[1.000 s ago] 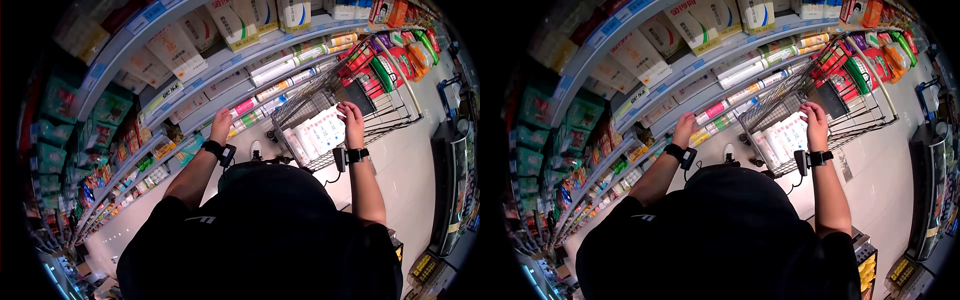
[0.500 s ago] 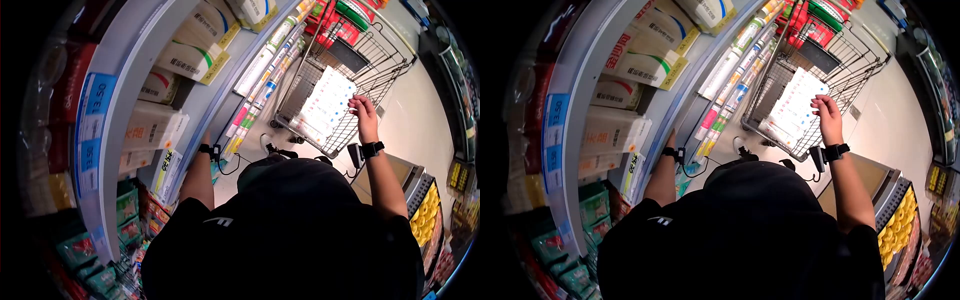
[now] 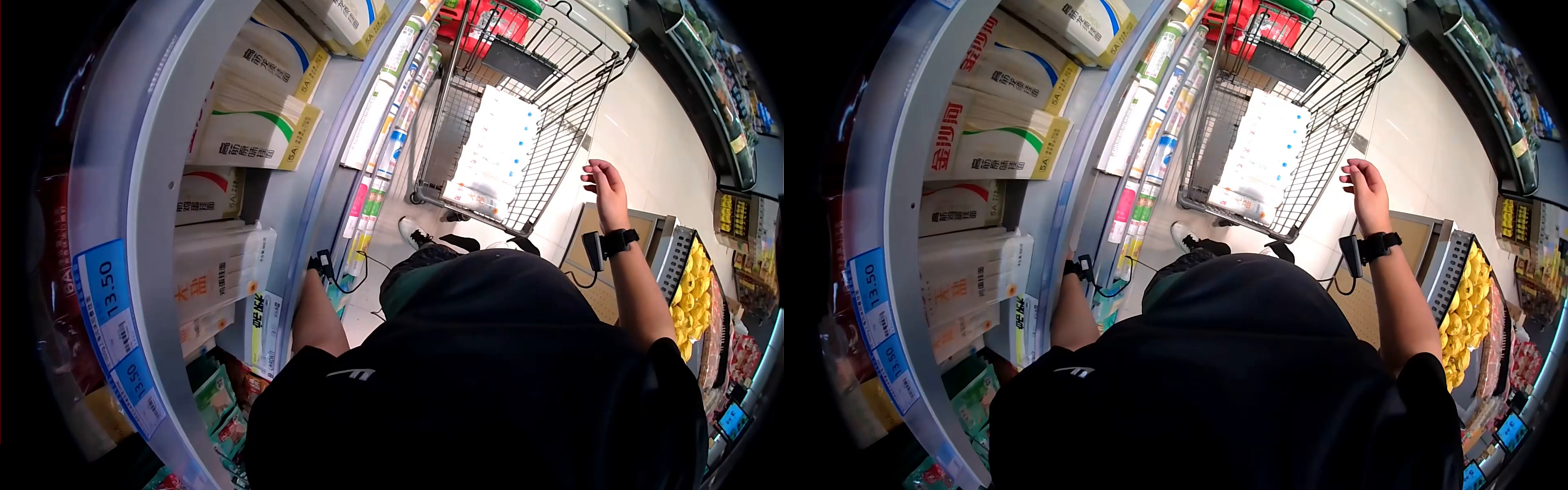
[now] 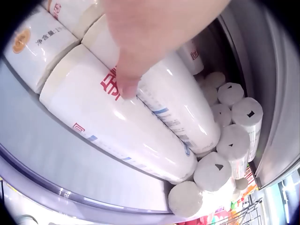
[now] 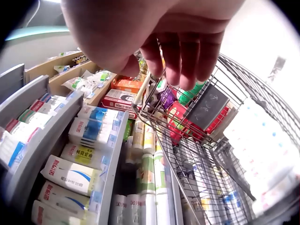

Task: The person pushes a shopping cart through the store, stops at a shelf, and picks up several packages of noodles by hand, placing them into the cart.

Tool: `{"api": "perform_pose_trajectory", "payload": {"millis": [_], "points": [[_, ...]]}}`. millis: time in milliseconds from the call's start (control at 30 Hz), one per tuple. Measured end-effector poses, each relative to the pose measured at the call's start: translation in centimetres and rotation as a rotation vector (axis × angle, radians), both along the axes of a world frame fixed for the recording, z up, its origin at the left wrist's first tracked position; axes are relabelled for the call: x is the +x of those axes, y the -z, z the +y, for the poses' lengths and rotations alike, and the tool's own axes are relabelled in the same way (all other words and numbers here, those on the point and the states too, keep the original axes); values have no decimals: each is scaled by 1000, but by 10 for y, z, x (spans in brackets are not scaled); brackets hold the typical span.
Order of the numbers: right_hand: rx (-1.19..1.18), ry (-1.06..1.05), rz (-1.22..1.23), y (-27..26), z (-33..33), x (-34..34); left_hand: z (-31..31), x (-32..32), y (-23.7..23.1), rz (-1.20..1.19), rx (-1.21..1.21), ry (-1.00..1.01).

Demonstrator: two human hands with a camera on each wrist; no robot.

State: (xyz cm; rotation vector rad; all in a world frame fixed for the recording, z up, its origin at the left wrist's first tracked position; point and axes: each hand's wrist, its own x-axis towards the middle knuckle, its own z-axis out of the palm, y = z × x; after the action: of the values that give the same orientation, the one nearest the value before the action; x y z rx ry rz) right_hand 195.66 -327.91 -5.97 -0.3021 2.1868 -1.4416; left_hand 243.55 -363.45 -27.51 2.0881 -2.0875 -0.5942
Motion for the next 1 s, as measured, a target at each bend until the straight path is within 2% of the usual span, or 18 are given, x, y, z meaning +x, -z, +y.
{"api": "perform_pose_trajectory", "payload": {"millis": [300, 567, 667, 700, 733, 800, 833, 867, 967, 1000], "points": [[69, -222, -27, 22, -17, -14, -16, 10, -4, 0, -29, -14], [120, -398, -16, 35, -16, -54, 26, 16, -17, 3, -62, -96], [124, -448, -36, 38, -17, -67, 38, 16, -32, -283, -2, -52], [132, -456, -50, 39, -19, -70, 49, 17, -30, -252, -130, -87], [147, -460, -40, 41, -21, -72, 61, 18, -33, -267, -133, -105], [119, -479, -81, 52, -22, -77, 81, 16, -43, -306, -459, -22], [114, -487, -93, 56, -24, -75, 91, 10, -58, -199, -359, -70], [111, -503, -101, 59, -27, -71, 102, 11, -61, -213, -359, -78], [69, -609, -122, 72, -43, -54, 133, 12, -73, -15, -405, 33], [57, -648, -125, 75, -51, -44, 143, 8, -80, -42, -459, 108]]}}
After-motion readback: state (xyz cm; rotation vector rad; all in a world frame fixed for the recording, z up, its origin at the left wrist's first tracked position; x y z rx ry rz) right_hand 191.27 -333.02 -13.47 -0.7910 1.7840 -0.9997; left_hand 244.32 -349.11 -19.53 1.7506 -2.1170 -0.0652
